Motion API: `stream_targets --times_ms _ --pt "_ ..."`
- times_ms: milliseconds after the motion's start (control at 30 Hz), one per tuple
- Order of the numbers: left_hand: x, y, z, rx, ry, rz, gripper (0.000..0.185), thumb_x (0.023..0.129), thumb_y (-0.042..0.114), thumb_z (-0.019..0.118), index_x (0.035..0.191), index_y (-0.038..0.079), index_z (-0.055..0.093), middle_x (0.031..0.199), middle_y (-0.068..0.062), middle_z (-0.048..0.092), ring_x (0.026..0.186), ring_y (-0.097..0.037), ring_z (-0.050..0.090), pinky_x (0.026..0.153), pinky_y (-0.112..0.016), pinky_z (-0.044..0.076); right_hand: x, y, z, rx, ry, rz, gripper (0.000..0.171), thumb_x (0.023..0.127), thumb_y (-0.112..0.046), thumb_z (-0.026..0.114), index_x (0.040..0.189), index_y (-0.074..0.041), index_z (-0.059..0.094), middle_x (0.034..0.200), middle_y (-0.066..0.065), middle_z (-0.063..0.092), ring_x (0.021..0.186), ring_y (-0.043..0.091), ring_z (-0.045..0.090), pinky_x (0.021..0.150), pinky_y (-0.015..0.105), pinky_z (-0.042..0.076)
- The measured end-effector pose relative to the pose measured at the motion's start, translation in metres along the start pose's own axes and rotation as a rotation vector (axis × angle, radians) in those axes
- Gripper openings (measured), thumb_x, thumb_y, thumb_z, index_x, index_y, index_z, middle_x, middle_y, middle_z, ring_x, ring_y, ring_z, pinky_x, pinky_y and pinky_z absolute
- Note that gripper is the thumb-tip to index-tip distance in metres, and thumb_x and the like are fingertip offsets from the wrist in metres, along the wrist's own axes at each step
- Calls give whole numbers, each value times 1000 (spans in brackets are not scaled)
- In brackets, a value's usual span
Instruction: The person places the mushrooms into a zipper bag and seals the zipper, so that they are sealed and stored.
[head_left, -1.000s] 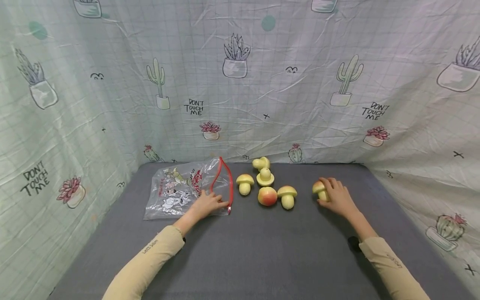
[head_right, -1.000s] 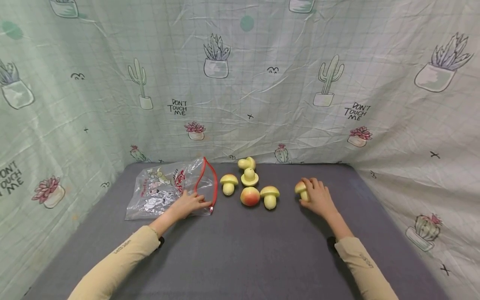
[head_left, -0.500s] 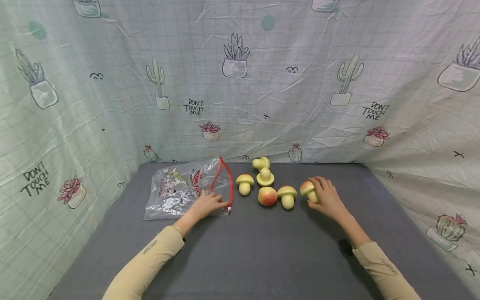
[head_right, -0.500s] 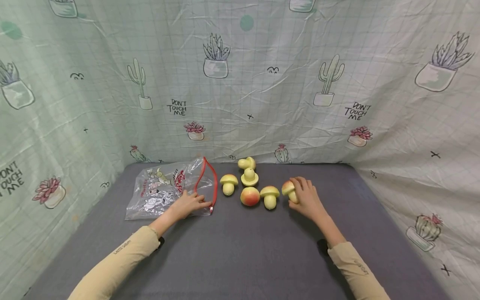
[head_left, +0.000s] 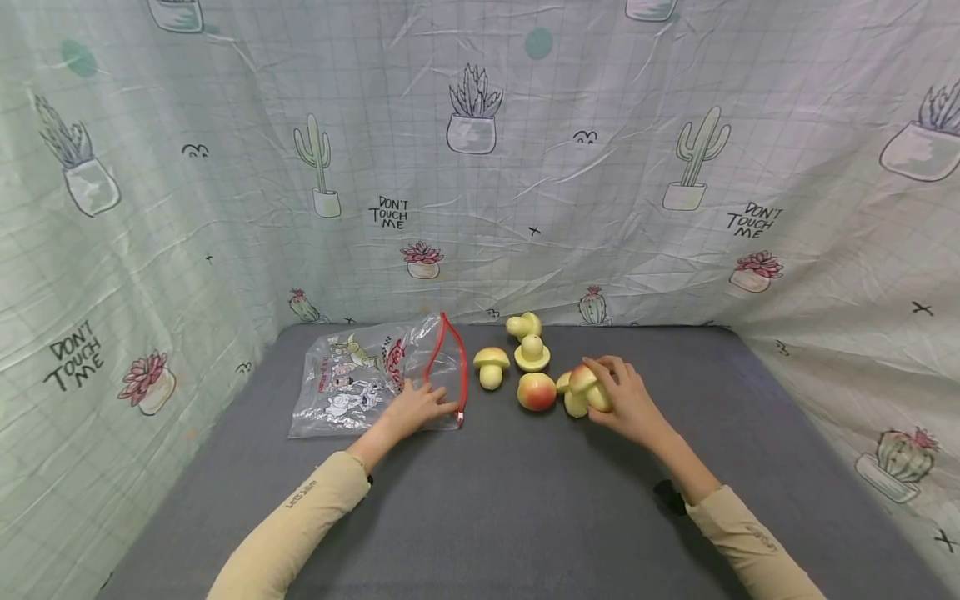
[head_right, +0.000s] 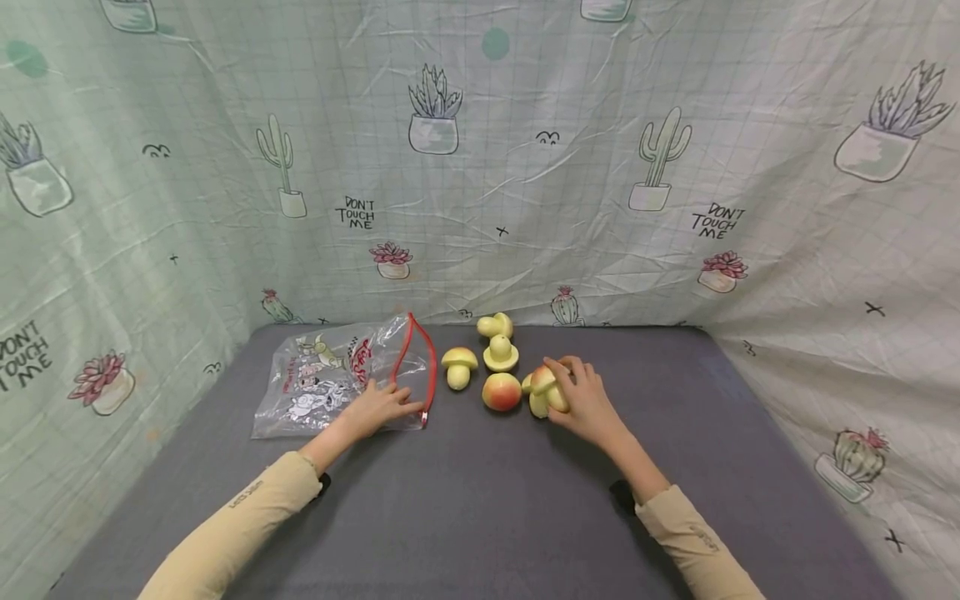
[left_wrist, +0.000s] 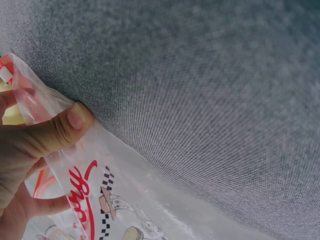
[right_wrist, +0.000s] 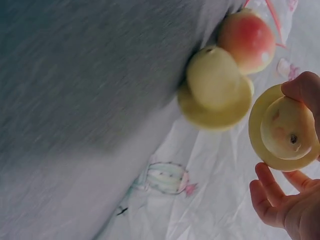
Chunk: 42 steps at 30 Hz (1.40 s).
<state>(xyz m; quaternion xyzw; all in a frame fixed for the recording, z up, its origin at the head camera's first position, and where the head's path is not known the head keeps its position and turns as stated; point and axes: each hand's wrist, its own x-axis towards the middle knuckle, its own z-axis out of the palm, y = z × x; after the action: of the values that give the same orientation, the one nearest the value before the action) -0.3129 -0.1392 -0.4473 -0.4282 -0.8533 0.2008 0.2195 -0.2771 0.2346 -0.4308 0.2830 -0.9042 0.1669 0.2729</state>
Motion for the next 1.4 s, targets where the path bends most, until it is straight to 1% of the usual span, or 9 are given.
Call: stream_targets --times_ms 200,333,500,733,900,1033,1133,1233,1400 --pt "-1 -1 -3 -90 -58 -21 31 78 14 44 105 27 53 99 2 59 85 -23 56 68 -51 46 9 -15 5 39 -24 -14 72 67 -18 73 131 -9 41 115 16 42 94 31 46 73 46 36" --pt "-1 0 -3 -115 -45 -36 30 77 13 46 103 26 54 95 3 61 84 -22 55 68 -53 46 15 -22 9 40 -34 -30 71 69 -19 72 131 -9 41 115 15 43 94 30 46 72 43 36" --pt "-1 1 -2 -73 -21 -28 33 77 12 45 104 29 55 93 5 63 84 -21 54 68 -55 46 21 -32 14 42 -41 -50 72 68 -20 72 132 -9 40 114 16 44 90 29 46 70 41 36" --pt "-3 0 -1 -42 -47 -19 40 77 13 44 110 31 56 92 5 61 88 -21 54 72 -56 45 31 -46 24 40 -61 -82 72 68 -24 73 129 -5 41 114 14 47 90 27 49 74 44 40" --pt "-8 -4 -4 -143 -57 -2 40 76 10 49 113 26 56 98 1 61 94 -25 54 73 -58 43 38 -55 34 41 -75 -112 70 66 -24 74 126 -2 45 113 14 49 92 27 50 78 45 41" --pt "-11 -9 -5 -253 -140 -18 51 73 0 61 118 22 53 107 -2 60 105 -29 51 78 -61 40 42 -60 42 23 -118 -115 72 68 -26 73 130 -7 41 116 12 48 94 27 50 76 42 41" --pt "-13 -13 -5 -301 -182 -33 60 67 -2 65 120 21 51 107 -4 57 108 -30 49 80 -64 37 45 -63 47 24 -140 -111 74 68 -26 73 132 -10 39 117 11 48 96 28 50 74 42 41" --pt "-16 -15 -6 -302 -160 -30 54 67 5 66 117 21 52 100 -3 56 102 -28 49 79 -64 37 47 -66 50 41 -138 -116 73 68 -26 73 131 -8 40 117 11 48 96 29 50 72 42 41" --pt "-19 -14 -7 -264 -76 4 35 75 28 66 108 22 55 93 -2 55 92 -23 49 75 -59 39 53 -71 54 40 -146 -128 71 69 -26 73 129 -6 42 118 11 48 99 27 49 73 42 41"
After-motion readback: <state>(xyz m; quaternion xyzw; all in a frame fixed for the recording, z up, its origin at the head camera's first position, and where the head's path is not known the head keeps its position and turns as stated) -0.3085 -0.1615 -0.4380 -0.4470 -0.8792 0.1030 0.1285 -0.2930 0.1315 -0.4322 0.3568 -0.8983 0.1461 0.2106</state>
